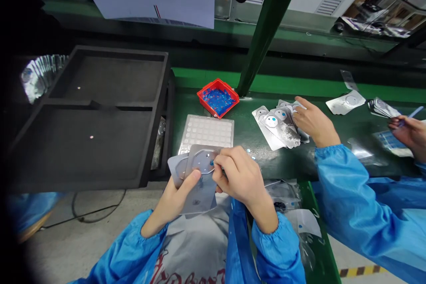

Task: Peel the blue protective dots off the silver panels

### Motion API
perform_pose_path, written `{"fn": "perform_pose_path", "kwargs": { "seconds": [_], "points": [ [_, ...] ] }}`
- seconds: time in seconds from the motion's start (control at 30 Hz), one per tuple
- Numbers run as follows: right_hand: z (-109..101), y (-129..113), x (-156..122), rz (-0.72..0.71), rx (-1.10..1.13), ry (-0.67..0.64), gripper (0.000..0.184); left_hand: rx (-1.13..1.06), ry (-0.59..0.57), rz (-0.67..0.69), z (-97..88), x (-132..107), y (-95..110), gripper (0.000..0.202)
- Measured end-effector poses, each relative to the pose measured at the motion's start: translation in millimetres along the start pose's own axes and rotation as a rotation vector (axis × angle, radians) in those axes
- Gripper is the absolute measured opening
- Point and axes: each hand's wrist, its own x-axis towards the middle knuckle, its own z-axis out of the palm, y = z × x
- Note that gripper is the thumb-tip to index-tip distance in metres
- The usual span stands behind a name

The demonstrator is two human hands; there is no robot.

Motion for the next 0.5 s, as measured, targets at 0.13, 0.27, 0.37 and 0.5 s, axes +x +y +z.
{"fn": "perform_pose_path", "kwargs": {
  "seconds": [0.13, 0.27, 0.37, 0.5],
  "points": [
    [-4, 5, 0, -0.125, -0.015, 0.007, 0.025, 0.014, -0.009, 0.005, 3.2, -2, 3, 0.044],
    [-10, 7, 1, -0.172, -0.008, -0.05, 0.019, 0.014, -0.056, -0.023, 1.1, -2, 4, 0.045],
    [-13, 6, 2, -0.131, 0.035, -0.108, 0.019, -0.022, -0.145, -0.056, 0.3, -1, 4, 0.052],
    [-16, 5, 4, -0.059, 0.072, -0.176, 0.021, -0.05, -0.204, -0.072, 1.2, 0, 4, 0.056]
  ]
}}
